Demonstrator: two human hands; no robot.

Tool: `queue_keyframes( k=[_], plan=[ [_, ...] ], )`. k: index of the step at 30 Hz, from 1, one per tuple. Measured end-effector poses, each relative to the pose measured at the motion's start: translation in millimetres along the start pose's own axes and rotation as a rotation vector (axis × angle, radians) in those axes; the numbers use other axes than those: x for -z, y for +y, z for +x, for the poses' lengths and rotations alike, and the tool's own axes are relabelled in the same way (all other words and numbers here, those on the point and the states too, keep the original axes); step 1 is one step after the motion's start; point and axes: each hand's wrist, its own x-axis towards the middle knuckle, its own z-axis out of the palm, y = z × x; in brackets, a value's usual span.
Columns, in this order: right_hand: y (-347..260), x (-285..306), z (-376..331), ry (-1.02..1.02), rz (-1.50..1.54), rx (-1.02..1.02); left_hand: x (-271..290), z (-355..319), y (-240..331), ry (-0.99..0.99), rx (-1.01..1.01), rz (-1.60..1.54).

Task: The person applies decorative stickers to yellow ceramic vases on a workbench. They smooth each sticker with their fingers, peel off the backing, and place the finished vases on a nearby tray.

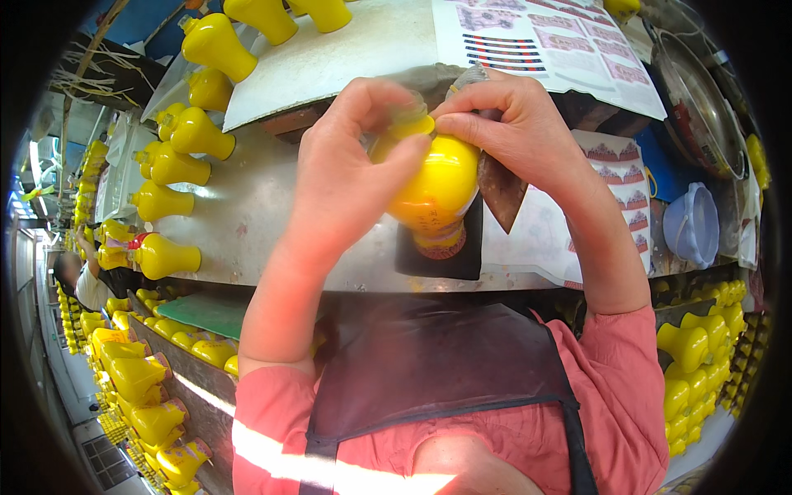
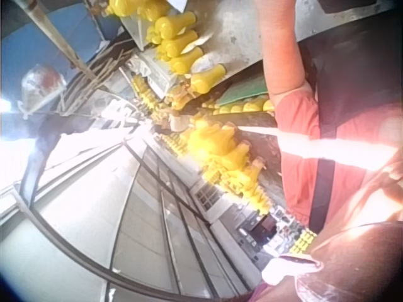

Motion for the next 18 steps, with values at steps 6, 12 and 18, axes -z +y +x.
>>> queue_keyframes(
  k=[6,12,18],
  plan=[
    [2,2,1,-0.004,0.062,-0.035,-2,0,0,-0.017,0.039,-0.039],
    [5,3,4,-0.049,0.197,-0.1,9,-3,-5,-0.092,0.122,-0.34],
    [3,2,5,-0.072,0.185,-0.135,14,-5,-3,-0.103,0.124,-0.249]
  ],
)
